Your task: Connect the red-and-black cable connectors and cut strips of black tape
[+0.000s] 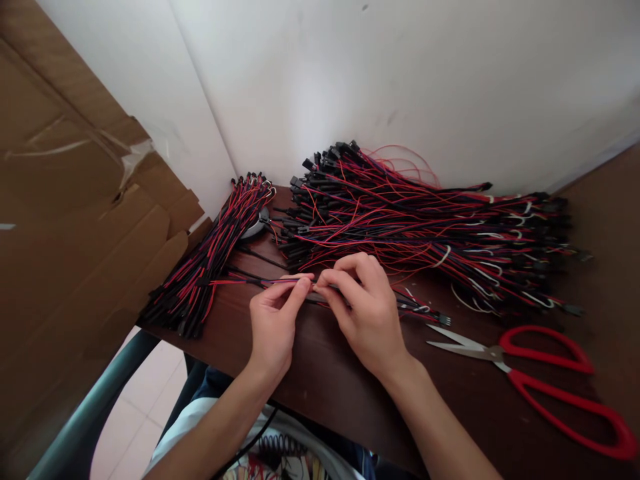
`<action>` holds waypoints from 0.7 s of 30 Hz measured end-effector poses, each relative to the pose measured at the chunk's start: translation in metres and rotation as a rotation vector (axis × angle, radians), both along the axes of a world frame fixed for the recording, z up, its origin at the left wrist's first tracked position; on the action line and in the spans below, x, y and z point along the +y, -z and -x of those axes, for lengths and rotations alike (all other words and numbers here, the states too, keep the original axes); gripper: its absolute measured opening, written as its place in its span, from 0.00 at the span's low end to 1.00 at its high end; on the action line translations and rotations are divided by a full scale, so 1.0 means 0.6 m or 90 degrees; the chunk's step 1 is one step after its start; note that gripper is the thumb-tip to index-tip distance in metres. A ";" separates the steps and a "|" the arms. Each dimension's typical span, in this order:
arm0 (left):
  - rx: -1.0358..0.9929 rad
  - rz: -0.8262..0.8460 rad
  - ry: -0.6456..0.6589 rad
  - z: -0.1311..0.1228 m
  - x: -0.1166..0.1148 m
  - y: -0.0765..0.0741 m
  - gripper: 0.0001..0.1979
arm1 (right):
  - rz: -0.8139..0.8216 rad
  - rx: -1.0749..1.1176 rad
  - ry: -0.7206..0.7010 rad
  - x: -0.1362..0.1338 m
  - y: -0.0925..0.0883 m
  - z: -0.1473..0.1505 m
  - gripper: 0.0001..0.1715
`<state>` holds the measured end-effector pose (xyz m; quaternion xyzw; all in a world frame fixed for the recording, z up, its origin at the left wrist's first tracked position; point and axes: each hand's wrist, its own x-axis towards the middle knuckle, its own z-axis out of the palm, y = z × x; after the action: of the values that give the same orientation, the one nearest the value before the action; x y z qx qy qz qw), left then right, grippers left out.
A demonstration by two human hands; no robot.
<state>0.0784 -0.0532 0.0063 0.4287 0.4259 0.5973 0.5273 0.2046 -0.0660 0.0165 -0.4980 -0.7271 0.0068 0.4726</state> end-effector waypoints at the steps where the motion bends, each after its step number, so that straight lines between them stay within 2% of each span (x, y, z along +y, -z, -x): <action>1: 0.004 -0.005 0.000 0.000 0.000 0.000 0.04 | 0.006 0.003 0.002 0.000 0.000 0.000 0.06; 13: 0.076 -0.103 0.009 0.003 -0.003 -0.006 0.06 | 0.089 0.145 0.026 -0.004 -0.005 0.010 0.03; 17: 0.086 -0.111 0.017 0.006 -0.005 -0.010 0.06 | 0.141 0.202 0.003 -0.004 -0.007 0.004 0.06; 19: 0.088 -0.117 0.020 0.007 -0.005 -0.012 0.06 | 0.153 0.195 -0.015 -0.003 -0.009 0.000 0.01; 21: 0.093 -0.122 0.026 0.009 -0.004 -0.013 0.07 | 0.157 0.184 -0.037 -0.002 -0.012 -0.005 0.04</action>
<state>0.0728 -0.0558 0.0138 0.5280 0.3952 0.5915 0.4638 0.2074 -0.0670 0.0235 -0.5252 -0.6593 0.1809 0.5068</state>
